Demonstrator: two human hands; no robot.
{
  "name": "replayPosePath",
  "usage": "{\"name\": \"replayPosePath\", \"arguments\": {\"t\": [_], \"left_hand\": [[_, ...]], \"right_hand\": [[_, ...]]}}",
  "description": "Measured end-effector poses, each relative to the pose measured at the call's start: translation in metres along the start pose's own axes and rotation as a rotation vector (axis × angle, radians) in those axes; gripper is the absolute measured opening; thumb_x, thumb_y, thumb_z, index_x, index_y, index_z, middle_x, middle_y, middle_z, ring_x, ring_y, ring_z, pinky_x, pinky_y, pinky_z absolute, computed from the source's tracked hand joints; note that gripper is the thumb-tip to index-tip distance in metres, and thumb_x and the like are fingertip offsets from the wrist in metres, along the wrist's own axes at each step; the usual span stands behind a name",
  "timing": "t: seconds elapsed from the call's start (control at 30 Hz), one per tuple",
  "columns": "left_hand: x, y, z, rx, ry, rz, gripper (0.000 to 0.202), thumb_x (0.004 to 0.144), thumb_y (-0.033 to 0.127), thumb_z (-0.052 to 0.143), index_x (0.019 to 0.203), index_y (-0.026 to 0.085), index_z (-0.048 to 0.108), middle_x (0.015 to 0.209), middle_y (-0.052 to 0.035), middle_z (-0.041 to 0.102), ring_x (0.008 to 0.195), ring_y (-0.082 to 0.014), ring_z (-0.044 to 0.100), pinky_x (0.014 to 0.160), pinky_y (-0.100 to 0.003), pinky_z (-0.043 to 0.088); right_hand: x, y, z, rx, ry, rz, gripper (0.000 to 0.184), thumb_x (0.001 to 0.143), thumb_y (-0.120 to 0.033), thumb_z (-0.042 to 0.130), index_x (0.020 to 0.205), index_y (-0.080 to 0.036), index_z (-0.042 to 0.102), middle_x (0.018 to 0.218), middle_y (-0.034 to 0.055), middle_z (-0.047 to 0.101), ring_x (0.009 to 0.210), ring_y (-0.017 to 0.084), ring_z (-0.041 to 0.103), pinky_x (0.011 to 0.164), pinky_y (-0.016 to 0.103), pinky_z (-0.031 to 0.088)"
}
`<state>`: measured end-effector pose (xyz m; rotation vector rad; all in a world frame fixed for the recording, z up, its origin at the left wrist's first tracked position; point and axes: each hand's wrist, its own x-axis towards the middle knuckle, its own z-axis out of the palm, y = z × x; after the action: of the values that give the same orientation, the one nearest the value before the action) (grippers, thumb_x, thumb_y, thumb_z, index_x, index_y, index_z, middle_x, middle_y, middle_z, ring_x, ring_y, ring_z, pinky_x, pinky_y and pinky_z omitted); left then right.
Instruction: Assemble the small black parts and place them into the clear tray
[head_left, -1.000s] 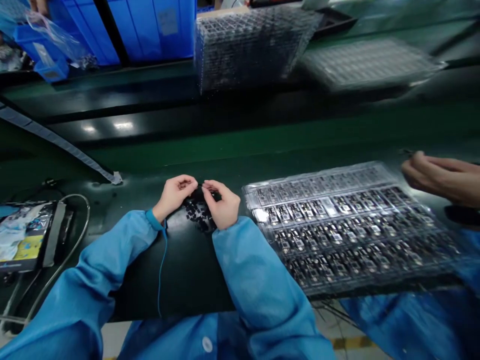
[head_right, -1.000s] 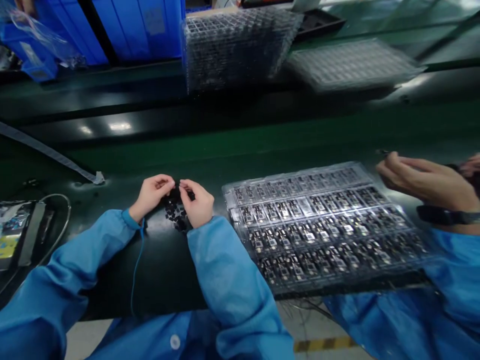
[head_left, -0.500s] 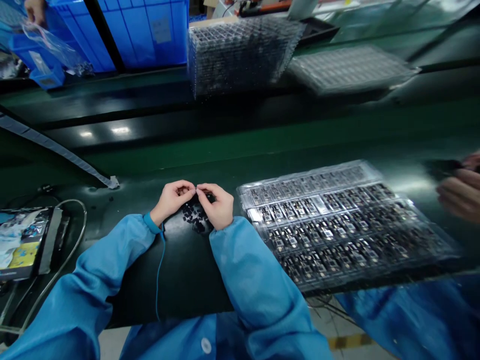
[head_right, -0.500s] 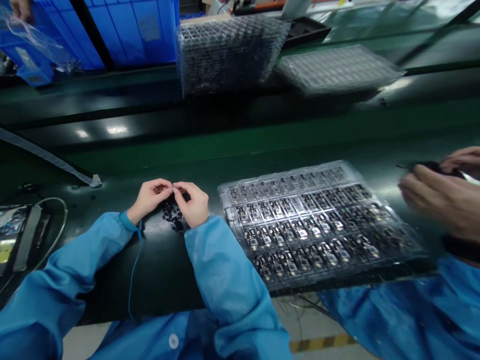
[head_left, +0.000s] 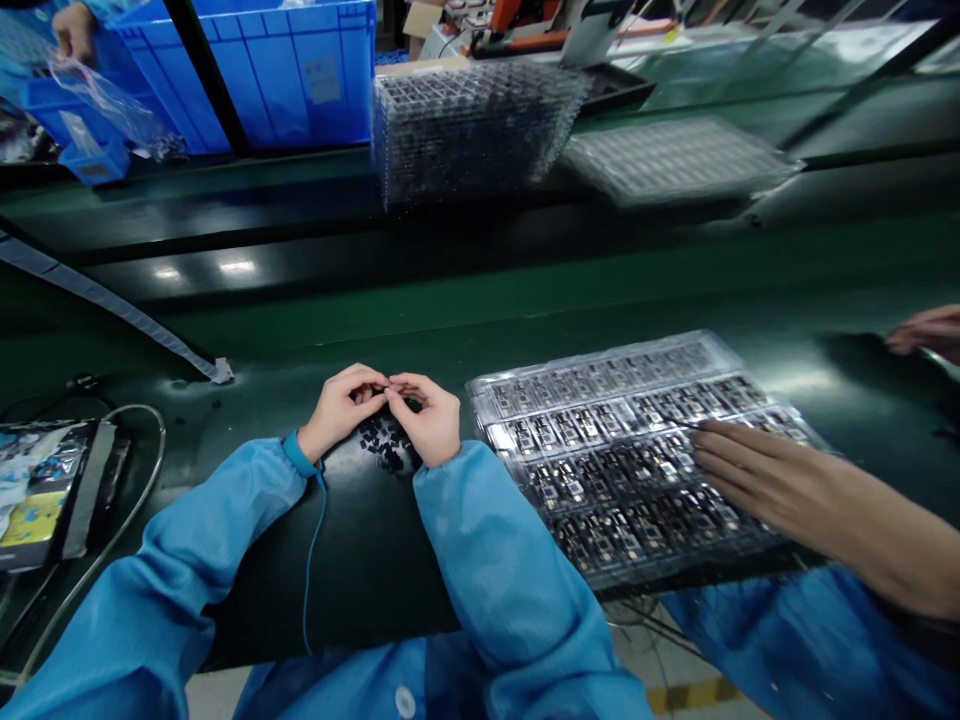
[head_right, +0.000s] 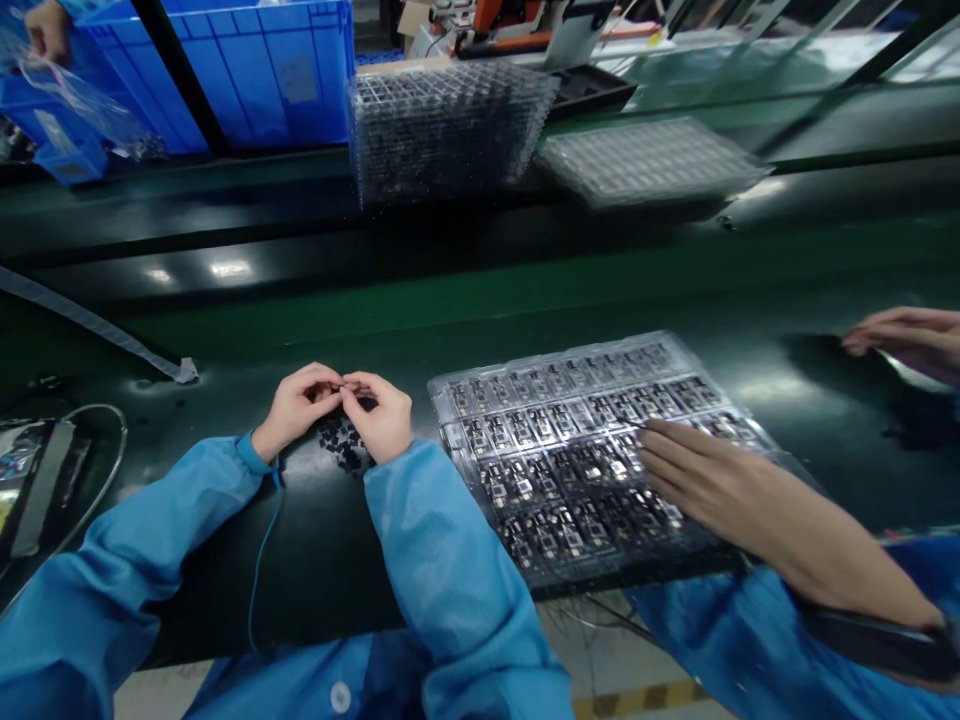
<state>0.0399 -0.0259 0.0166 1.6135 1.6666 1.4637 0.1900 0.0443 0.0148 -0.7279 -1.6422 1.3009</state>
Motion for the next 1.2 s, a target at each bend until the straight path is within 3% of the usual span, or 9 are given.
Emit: {"name": "replayPosePath", "arguments": {"t": [0.27,0.63,1.2], "left_hand": [[-0.0007,0.0039,-0.0004,0.047,0.013,0.047,0.011,0.086,0.026,0.069,0.094,0.019,0.072,0.089,-0.0039,0.065,0.061,-0.0087,0.052,0.054,-0.021,0.043],[-0.0009,0.0025,0.0001,0.057,0.017,0.067,0.014,0.087,0.030,0.069,0.096,0.020,0.074,0.088,-0.0046,0.065,0.062,-0.0087,0.053,0.054,-0.022,0.045],[-0.0002,0.0011,0.0017,0.081,0.025,0.077,0.014,0.087,0.027,0.069,0.098,0.020,0.075,0.089,-0.0046,0.065,0.061,-0.0080,0.053,0.054,-0.021,0.046]], "right_hand": [[0.0008,0.0001,0.0012,0.127,0.000,0.119,0.024,0.077,-0.033,0.077,0.096,-0.020,0.072,0.085,0.0039,0.074,0.079,0.020,0.072,0.081,0.034,0.062],[0.0036,0.0030,-0.0058,0.228,-0.119,0.229,0.033,0.075,-0.038,0.080,0.101,-0.020,0.071,0.092,0.0062,0.076,0.089,0.022,0.074,0.086,0.036,0.061],[0.0053,0.0028,-0.0038,0.170,-0.069,0.154,0.027,0.075,-0.037,0.080,0.093,-0.019,0.072,0.087,0.0060,0.076,0.078,0.021,0.074,0.079,0.035,0.063]]}}
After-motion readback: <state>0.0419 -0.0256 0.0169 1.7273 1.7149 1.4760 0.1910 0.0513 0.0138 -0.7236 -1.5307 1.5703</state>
